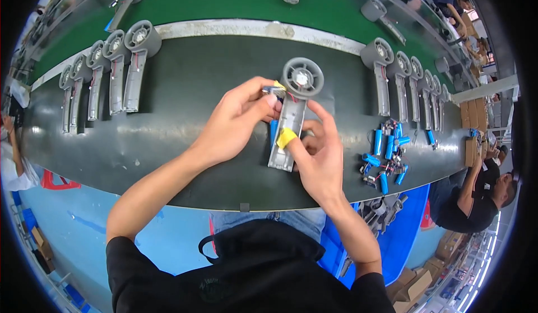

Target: The person assembles internal components into handheld fan housings by hand, inserting motor assemblies, circuit boards, wires, and batteries into each housing.

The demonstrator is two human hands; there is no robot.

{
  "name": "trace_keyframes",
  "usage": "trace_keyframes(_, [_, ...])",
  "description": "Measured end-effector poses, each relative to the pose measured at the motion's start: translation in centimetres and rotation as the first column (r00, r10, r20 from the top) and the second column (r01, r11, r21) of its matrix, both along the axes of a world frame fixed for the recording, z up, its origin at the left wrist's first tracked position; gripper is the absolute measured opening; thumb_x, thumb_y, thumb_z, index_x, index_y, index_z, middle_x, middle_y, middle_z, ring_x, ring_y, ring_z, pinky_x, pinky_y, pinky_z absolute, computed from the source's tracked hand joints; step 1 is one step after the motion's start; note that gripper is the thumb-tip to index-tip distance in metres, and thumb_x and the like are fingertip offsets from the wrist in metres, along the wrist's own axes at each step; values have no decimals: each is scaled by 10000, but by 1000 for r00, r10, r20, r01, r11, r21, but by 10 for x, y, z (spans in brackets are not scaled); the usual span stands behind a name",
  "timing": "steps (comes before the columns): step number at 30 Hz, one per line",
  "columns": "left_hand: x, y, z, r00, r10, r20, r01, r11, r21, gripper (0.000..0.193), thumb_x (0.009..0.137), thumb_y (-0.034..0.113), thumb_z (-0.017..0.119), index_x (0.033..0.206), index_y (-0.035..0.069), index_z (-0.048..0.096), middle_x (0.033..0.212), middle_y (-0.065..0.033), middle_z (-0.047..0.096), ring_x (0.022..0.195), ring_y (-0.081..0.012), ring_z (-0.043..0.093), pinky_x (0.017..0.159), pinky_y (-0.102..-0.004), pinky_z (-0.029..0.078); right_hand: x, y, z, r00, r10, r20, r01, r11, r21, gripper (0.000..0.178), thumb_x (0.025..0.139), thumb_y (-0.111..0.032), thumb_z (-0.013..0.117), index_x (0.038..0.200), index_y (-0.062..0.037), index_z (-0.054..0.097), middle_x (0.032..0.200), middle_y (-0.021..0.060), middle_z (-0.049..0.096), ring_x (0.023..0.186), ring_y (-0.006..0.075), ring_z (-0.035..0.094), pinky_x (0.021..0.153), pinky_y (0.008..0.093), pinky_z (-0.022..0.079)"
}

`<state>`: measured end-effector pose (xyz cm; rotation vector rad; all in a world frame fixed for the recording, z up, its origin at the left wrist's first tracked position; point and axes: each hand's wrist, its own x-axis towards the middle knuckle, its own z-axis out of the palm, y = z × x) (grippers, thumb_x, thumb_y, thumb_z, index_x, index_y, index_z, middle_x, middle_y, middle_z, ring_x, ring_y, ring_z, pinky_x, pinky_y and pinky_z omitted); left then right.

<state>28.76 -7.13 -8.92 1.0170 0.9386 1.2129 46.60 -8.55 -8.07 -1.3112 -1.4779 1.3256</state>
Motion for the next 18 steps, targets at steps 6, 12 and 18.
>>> trace_keyframes(6, [-44, 95, 21, 852, 477, -215, -448, 878, 168, 219, 954, 130, 505, 1085, -21, 594, 801, -18, 584, 739, -107, 541, 684, -255, 440, -75, 129, 18, 984, 143, 109, -169, 943, 286, 552, 868, -95, 616, 1365, 80, 451, 857, 107, 673, 612, 115, 616, 492, 268, 460])
trace_keyframes(12, [-113, 211, 8, 509, 702, -498, -567, 709, 419, 260, 907, 140, 539, 1091, -18, 632, 931, -198, 704, 895, -338, 682, 807, -399, 507, -170, 255, -13, 985, -21, 170, -66, 870, 489, 509, 829, -154, 654, 1253, 110, 553, 830, 188, 719, 757, 272, 712, 677, 375, 533])
trace_keyframes(18, [-113, 232, 18, 100, 543, -834, -412, 785, 462, 285, 864, 190, 541, 1039, 19, 687, 1025, -238, 683, 1031, -419, 626, 902, -489, 484, -153, 259, -16, 892, -151, 425, -135, 811, 570, 424, 824, -173, 657, 1170, 70, 623, 911, 199, 715, 866, 368, 687, 797, 438, 525])
